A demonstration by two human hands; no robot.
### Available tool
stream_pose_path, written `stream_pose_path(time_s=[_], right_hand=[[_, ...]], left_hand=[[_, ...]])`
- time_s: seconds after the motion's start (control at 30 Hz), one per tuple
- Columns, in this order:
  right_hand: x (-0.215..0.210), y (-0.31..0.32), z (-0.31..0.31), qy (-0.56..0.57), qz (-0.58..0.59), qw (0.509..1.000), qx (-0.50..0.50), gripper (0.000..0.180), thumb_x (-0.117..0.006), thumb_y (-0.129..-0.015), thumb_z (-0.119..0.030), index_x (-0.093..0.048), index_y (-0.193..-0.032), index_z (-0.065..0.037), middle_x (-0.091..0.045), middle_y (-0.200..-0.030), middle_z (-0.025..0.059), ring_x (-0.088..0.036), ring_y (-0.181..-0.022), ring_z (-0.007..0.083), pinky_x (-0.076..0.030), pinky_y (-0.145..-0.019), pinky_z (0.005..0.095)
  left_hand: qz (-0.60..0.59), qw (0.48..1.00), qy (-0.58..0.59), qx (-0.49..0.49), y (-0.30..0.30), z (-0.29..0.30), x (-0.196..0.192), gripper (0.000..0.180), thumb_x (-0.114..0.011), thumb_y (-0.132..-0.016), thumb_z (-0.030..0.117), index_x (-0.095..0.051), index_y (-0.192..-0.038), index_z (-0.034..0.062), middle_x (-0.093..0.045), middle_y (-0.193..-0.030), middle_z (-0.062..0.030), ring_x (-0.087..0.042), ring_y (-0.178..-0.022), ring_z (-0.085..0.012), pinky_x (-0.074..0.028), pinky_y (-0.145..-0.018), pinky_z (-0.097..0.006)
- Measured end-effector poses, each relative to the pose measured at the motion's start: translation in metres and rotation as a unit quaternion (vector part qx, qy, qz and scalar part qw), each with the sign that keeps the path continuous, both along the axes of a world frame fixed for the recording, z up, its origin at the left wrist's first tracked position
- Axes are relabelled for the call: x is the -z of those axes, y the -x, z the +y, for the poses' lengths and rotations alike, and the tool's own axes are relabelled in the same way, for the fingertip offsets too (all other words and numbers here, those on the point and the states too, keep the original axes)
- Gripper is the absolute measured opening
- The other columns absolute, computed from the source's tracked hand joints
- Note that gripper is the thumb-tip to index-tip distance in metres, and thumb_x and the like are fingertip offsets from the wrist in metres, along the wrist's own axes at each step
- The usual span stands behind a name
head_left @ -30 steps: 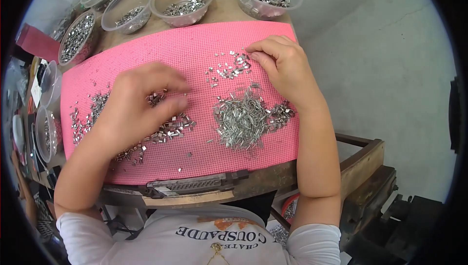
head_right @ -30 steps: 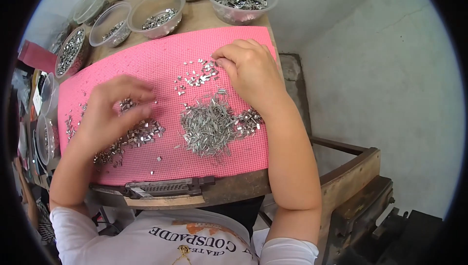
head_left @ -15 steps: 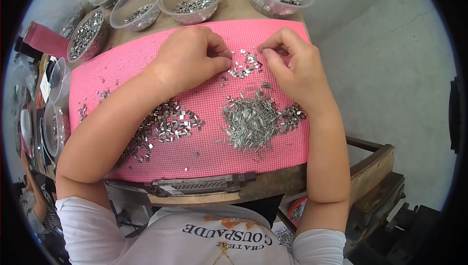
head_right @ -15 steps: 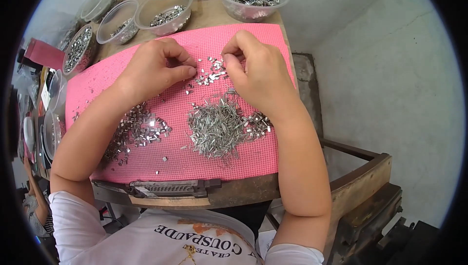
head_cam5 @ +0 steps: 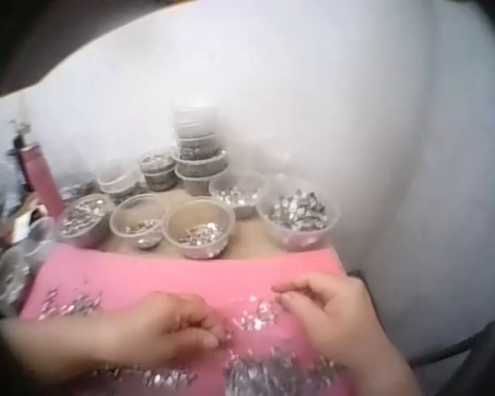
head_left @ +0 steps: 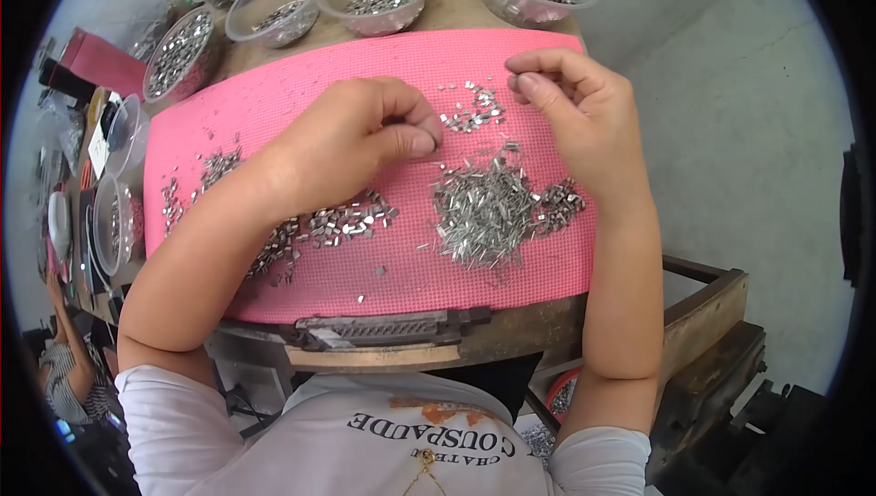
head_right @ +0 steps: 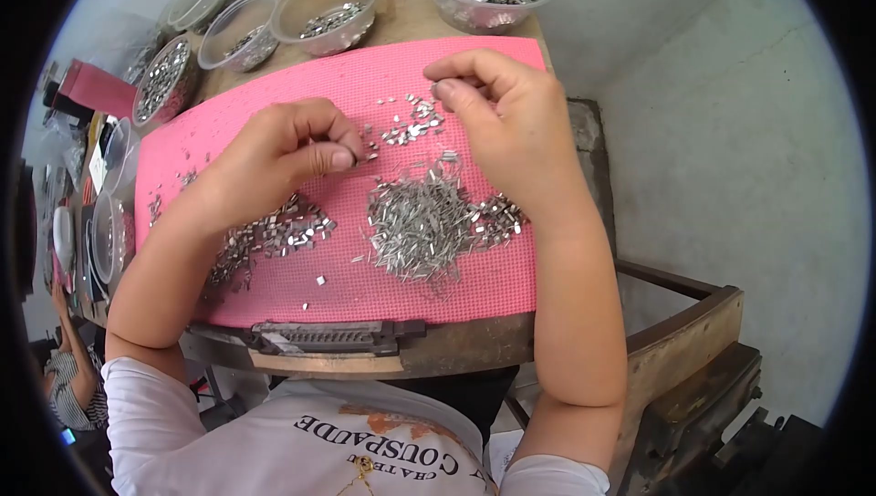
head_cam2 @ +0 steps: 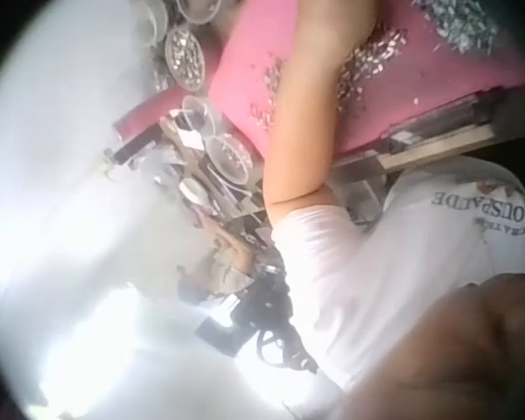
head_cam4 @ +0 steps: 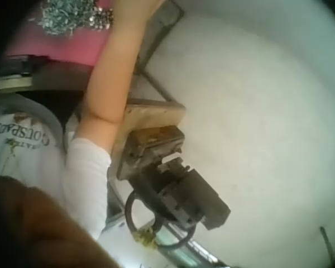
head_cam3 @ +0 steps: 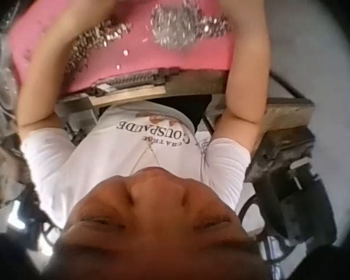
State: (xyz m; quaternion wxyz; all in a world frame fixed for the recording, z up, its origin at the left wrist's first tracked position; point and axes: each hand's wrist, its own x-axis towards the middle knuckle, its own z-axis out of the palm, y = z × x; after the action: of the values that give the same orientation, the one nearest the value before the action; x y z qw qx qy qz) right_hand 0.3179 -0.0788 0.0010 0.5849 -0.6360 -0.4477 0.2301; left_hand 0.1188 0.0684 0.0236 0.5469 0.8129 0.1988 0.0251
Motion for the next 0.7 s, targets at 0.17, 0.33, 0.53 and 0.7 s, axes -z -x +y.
stream_pose_path(time_s=[0.17,0.33,0.53,0.7], right_hand=[[-0.018,0.011,-0.01,0.005,0.03,1.0,-0.006,0.015,-0.067,-0.098,0.0,-0.072,-0.111,0.006,-0.075,-0.098,0.0063,-0.071,-0.091,0.0124,-0.057,-0.085,0.0262],[-0.027,0.049,-0.035,0.055,0.007,0.998,0.004,0.012,-0.071,-0.094,-0.003,-0.073,-0.104,0.002,-0.072,-0.089,0.0001,-0.061,-0.079,0.0048,-0.049,-0.071,0.0223],[-0.02,0.063,-0.08,0.023,-0.05,0.998,0.042,0.012,-0.075,-0.089,-0.002,-0.071,-0.1,0.001,-0.073,-0.093,0.0016,-0.063,-0.085,0.0093,-0.047,-0.071,0.0247],[-0.015,0.084,-0.113,0.049,-0.043,0.997,0.031,0.013,-0.076,-0.086,0.002,-0.07,-0.098,0.001,-0.074,-0.096,0.005,-0.066,-0.09,0.0154,-0.051,-0.077,0.0295]], left_hand=[[0.014,0.984,-0.139,0.112,0.042,-0.038,-0.005,0.01,-0.073,-0.087,0.003,-0.071,-0.097,0.0014,-0.067,-0.091,-0.01,-0.067,-0.088,-0.0241,-0.054,-0.082,-0.036],[-0.039,0.957,-0.278,0.077,0.061,-0.064,0.008,0.01,-0.079,-0.077,0.005,-0.075,-0.087,0.0054,-0.066,-0.085,-0.0094,-0.067,-0.081,-0.0319,-0.054,-0.072,-0.043],[-0.056,0.968,-0.242,-0.028,0.074,-0.061,0.01,0.013,-0.083,-0.08,0.006,-0.08,-0.093,0.0051,-0.066,-0.082,-0.008,-0.066,-0.072,-0.0243,-0.052,-0.065,-0.036],[-0.009,0.975,-0.22,-0.032,0.078,-0.074,0.004,0.014,-0.085,-0.079,0.008,-0.081,-0.093,0.005,-0.067,-0.082,-0.0067,-0.066,-0.07,-0.0213,-0.052,-0.063,-0.034]])
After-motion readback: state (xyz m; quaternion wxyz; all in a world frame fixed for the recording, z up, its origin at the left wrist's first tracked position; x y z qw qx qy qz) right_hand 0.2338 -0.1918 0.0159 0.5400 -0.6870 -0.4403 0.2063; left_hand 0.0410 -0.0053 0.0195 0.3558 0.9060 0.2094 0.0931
